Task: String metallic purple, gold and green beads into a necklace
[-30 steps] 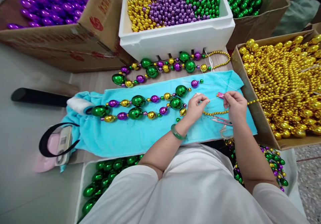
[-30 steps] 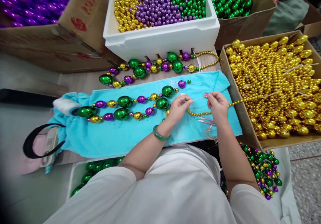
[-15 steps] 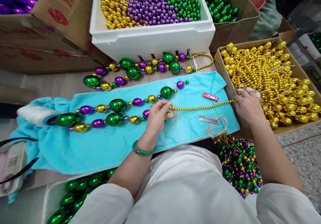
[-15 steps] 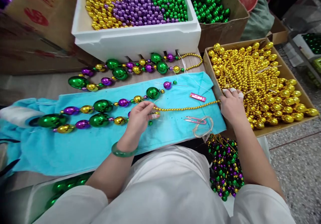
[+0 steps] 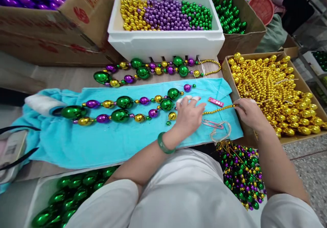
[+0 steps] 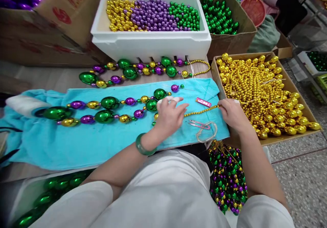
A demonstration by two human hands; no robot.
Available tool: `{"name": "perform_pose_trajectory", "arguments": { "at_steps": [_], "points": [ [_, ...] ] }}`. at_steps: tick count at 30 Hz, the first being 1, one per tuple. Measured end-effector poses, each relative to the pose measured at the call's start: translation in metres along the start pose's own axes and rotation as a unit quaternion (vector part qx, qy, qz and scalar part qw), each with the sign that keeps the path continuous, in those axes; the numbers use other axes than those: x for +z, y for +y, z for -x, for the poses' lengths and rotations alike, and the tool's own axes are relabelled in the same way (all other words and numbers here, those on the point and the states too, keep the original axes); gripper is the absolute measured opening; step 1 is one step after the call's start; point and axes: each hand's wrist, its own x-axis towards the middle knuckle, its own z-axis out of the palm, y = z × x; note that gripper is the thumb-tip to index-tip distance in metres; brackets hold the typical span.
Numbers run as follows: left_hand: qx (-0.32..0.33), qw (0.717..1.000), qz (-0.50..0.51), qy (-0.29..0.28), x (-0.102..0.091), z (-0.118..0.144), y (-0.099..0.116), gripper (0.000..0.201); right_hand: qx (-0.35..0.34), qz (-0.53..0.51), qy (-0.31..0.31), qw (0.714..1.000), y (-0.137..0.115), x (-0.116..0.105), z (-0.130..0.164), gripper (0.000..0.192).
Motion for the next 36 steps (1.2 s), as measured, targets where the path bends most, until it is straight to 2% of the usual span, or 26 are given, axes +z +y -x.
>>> {"name": "perform_pose_trajectory", "arguments": {
  "at_steps": [2,4,5,6,7,9,10,11,12,14,17,18,20,22,23,25,29,33,36],
  "points": [
    [0.017,1.000,0.026,-0.003,0.015,-0.014,0.018,0.023,0.009,-0.027,-0.011,1.000,-0.001,-0.002,0.002,0.016],
    [0.037,0.990,0.128,-0.040,0.034,-0.031,0.032,0.023,0.007,-0.077,-0.012,0.997,-0.004,-0.005,0.003,0.016],
    [0.039,0.976,0.200,-0.074,0.045,-0.040,0.037,0.023,0.003,-0.104,-0.008,0.995,-0.007,-0.007,0.003,0.014],
    [0.029,0.952,0.280,-0.118,0.056,-0.049,0.041,0.023,0.000,-0.125,-0.002,0.992,-0.009,-0.008,0.003,0.013],
    [0.008,0.916,0.362,-0.171,0.066,-0.057,0.043,0.024,0.001,-0.142,0.004,0.990,-0.012,-0.009,0.001,0.012],
    [-0.047,0.817,0.505,-0.273,0.082,-0.069,0.043,0.030,0.024,-0.157,0.019,0.987,-0.018,-0.010,-0.002,0.011],
    [-0.071,0.771,0.552,-0.309,0.086,-0.072,0.041,0.033,0.039,-0.162,0.023,0.986,-0.020,-0.009,-0.003,0.017],
    [-0.090,0.738,0.581,-0.332,0.089,-0.072,0.039,0.035,0.051,-0.169,0.024,0.984,-0.021,-0.007,-0.005,0.027],
    [-0.106,0.723,0.592,-0.340,0.091,-0.071,0.036,0.035,0.059,-0.179,0.022,0.982,-0.023,-0.004,-0.007,0.039],
    [-0.130,0.733,0.575,-0.340,0.090,-0.065,0.029,0.036,0.060,-0.186,0.006,0.981,-0.026,0.001,-0.010,0.055],
    [-0.149,0.767,0.517,-0.348,0.085,-0.055,0.021,0.037,0.047,-0.159,-0.034,0.986,-0.029,0.007,-0.013,0.062],
    [-0.153,0.776,0.499,-0.355,0.084,-0.053,0.019,0.035,0.046,-0.137,-0.051,0.988,-0.027,0.008,-0.012,0.058],
    [-0.171,0.784,0.468,-0.369,0.081,-0.050,0.016,0.028,0.053,-0.080,-0.078,0.992,-0.020,0.006,-0.009,0.039],
    [-0.196,0.778,0.457,-0.384,0.079,-0.050,0.016,0.021,0.072,-0.040,-0.087,0.993,-0.008,0.001,-0.003,0.015],
    [-0.207,0.770,0.460,-0.390,0.079,-0.051,0.017,0.020,0.083,-0.041,-0.086,0.992,-0.002,-0.003,0.000,0.010],
    [-0.218,0.758,0.472,-0.394,0.078,-0.053,0.022,0.023,0.111,-0.087,-0.078,0.987,0.009,-0.012,0.007,0.014],
    [-0.182,0.752,0.509,-0.377,0.065,-0.059,0.046,0.033,0.144,-0.194,-0.031,0.970,0.009,-0.051,0.009,0.016],
    [-0.120,0.741,0.570,-0.334,0.027,-0.067,0.067,0.031,0.096,-0.156,0.044,0.982,-0.023,-0.114,-0.003,0.011],
    [-0.103,0.729,0.590,-0.331,0.000,-0.070,0.065,0.028,0.068,-0.133,0.105,0.983,-0.046,-0.146,-0.015,0.008]
  ]
}}
